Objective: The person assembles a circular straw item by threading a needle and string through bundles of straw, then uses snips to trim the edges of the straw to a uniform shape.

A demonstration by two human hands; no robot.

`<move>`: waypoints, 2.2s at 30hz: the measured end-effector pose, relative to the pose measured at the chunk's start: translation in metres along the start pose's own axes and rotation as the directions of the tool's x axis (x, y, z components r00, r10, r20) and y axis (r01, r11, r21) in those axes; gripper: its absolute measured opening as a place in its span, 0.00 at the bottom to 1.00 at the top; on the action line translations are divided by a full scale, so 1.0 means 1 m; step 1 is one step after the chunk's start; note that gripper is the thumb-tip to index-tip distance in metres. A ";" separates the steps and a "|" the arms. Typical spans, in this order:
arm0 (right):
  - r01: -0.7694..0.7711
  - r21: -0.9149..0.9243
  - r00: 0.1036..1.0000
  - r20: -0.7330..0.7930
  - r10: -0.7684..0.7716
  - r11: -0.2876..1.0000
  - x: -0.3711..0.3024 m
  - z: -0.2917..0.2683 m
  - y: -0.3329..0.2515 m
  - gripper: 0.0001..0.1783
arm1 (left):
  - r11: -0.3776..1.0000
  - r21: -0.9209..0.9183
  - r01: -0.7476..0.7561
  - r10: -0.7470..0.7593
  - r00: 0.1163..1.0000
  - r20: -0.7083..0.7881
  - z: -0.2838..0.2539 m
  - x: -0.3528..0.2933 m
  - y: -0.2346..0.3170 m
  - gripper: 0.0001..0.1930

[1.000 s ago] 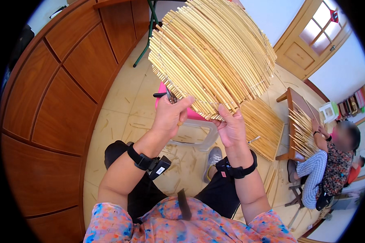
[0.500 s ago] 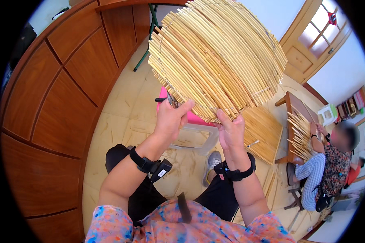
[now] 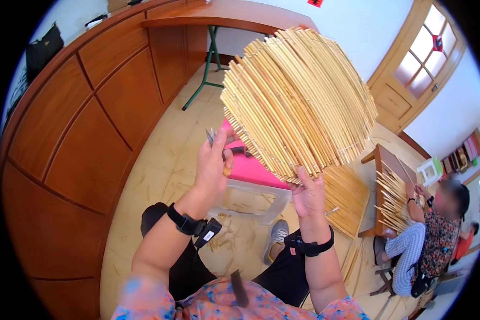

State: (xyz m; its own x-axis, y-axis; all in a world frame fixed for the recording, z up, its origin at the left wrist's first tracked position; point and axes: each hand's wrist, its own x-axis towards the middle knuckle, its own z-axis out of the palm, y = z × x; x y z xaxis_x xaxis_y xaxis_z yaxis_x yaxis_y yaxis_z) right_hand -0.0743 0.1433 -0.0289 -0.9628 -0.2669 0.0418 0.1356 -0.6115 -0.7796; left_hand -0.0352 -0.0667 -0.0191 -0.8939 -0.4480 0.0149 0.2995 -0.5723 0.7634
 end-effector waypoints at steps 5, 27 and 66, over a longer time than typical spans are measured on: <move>-0.032 -0.020 0.999 0.013 0.032 0.999 -0.002 0.000 -0.006 0.21 | 0.999 -0.025 -0.025 0.026 0.999 0.024 -0.007 0.018 0.010 0.17; -0.062 -0.035 0.998 -0.002 0.062 0.997 0.004 0.005 -0.011 0.26 | 0.999 -0.041 -0.033 0.038 0.991 0.129 -0.003 0.018 0.025 0.08; -0.167 -0.055 0.986 0.021 0.168 0.984 0.010 -0.006 -0.025 0.27 | 0.941 0.172 -0.291 0.295 0.956 0.001 -0.031 0.052 0.076 0.10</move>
State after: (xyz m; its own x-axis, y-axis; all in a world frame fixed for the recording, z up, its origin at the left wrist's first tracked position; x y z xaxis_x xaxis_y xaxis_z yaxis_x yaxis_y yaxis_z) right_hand -0.0884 0.1605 -0.0127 -0.9213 -0.3811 -0.0770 0.2813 -0.5166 -0.8087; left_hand -0.0486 -0.1548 0.0203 -0.7663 -0.5959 0.2402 0.4844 -0.2904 0.8252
